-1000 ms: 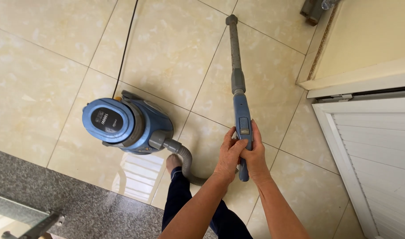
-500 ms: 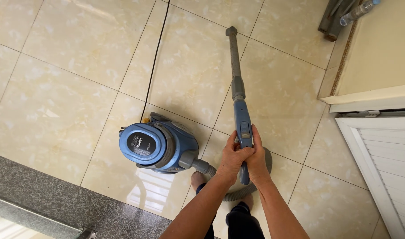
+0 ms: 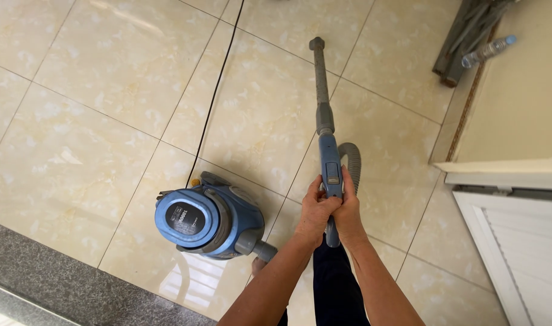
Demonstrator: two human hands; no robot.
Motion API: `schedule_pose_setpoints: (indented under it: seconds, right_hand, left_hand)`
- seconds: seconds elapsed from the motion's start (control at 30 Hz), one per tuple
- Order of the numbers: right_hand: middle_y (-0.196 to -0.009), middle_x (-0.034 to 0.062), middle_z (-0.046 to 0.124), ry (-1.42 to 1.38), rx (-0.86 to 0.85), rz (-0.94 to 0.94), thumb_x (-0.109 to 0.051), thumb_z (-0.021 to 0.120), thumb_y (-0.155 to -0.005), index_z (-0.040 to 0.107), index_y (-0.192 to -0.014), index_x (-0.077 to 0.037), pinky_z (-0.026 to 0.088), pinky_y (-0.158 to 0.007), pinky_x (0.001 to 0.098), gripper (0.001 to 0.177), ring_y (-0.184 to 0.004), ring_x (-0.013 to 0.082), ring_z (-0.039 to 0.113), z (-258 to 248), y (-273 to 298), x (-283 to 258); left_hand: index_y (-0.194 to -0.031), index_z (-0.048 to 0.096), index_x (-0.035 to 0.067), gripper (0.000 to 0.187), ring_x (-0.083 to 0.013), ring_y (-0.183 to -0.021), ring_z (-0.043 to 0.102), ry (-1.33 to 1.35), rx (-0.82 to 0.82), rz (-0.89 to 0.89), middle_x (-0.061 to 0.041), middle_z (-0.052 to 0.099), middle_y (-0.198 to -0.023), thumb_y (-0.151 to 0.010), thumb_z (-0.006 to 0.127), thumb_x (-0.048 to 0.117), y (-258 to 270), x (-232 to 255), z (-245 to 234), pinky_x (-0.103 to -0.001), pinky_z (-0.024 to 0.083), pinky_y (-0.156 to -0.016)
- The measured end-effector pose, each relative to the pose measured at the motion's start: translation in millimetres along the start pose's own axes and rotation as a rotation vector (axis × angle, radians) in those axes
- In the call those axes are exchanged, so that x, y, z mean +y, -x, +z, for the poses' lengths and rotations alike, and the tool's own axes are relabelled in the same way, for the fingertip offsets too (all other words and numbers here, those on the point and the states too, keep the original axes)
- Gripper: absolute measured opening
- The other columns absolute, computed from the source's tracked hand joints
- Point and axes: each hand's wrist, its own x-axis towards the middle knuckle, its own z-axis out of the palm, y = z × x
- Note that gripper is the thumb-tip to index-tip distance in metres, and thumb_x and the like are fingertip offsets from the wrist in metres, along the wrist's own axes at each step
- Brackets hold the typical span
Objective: Vacuuming stairs and floor using a blue vacuum cleaner.
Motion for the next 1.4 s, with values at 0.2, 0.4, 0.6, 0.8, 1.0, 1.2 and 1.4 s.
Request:
schedule_pose_setpoints:
  seconds: [0.2, 0.4, 0.6, 0.8, 1.0, 1.2, 1.4]
  right_hand:
    - [-0.104, 0.0058, 0.067, -0.061, -0.068, 0.021, -0.009, 0.062, -0.089, 0.023, -0.161, -0.013, 0.061, -0.075, 0.0278, 0.082, -0.087, 0.0133, 0.069, -40, -65, -28]
    - [-0.108, 0.0059, 0.064, 0.088, -0.138, -0.053, -0.003, 0.061, -0.086, 0.03, -0.162, -0.01, 0.059, -0.076, 0.029, 0.083, -0.087, 0.0144, 0.066, -84, -116, -59]
    - [-0.108, 0.0068, 0.069, 0.111, -0.148, -0.013, -0.006, 0.061, -0.087, 0.023, -0.162, -0.012, 0.06, -0.08, 0.0275, 0.084, -0.089, 0.0134, 0.07, -114, -163, -61]
    - [-0.108, 0.0073, 0.068, 0.078, -0.179, 0.013, -0.01, 0.06, -0.09, 0.025, -0.162, -0.011, 0.06, -0.08, 0.0279, 0.081, -0.089, 0.0138, 0.068, -122, -192, -67]
    - [-0.104, 0.0053, 0.066, 0.138, -0.158, 0.068, -0.012, 0.058, -0.092, 0.025, -0.161, -0.014, 0.061, -0.08, 0.0271, 0.076, -0.09, 0.0126, 0.068, -106, -208, -70]
    - [-0.109, 0.0045, 0.062, 0.017, -0.206, 0.092, -0.009, 0.056, -0.094, 0.024, -0.162, -0.014, 0.058, -0.084, 0.0273, 0.075, -0.094, 0.014, 0.065, -94, -226, -47]
    - [-0.108, 0.0045, 0.064, 0.026, -0.196, 0.198, -0.007, 0.052, -0.09, 0.018, -0.162, -0.017, 0.059, -0.081, 0.0274, 0.081, -0.093, 0.0133, 0.066, -74, -239, -42]
  left_hand:
    - [-0.16, 0.024, 0.004, 0.095, -0.0218, -0.109, 0.061, 0.026, 0.023, 0.02, -0.013, 0.059, -0.119, -0.077, 0.069, 0.013, -55, 21, 49, -0.036, 0.052, -0.097]
    - [-0.161, 0.023, 0.008, 0.095, -0.0214, -0.114, 0.058, 0.078, 0.064, 0.0, -0.012, 0.055, -0.123, -0.078, 0.068, 0.013, -98, 31, 102, -0.039, 0.05, -0.099]
    - [-0.161, 0.024, 0.008, 0.094, -0.0223, -0.115, 0.057, 0.115, 0.082, 0.011, -0.012, 0.055, -0.124, -0.078, 0.066, 0.012, -128, 44, 136, -0.039, 0.049, -0.102]
    - [-0.161, 0.023, 0.007, 0.093, -0.0222, -0.116, 0.058, 0.134, 0.12, 0.012, -0.012, 0.056, -0.126, -0.079, 0.065, 0.011, -160, 43, 150, -0.039, 0.047, -0.104]
    - [-0.162, 0.019, 0.01, 0.091, -0.022, -0.113, 0.059, 0.152, 0.157, -0.014, -0.011, 0.056, -0.124, -0.081, 0.061, 0.01, -168, 62, 147, -0.039, 0.049, -0.102]
    - [-0.161, 0.021, 0.01, 0.089, -0.0225, -0.112, 0.059, 0.135, 0.187, -0.016, -0.013, 0.057, -0.123, -0.082, 0.061, 0.01, -188, 58, 126, -0.038, 0.05, -0.1]
    - [-0.161, 0.023, 0.012, 0.09, -0.0248, -0.117, 0.057, 0.149, 0.207, -0.029, -0.011, 0.056, -0.124, -0.082, 0.066, 0.02, -199, 62, 105, -0.041, 0.048, -0.103]
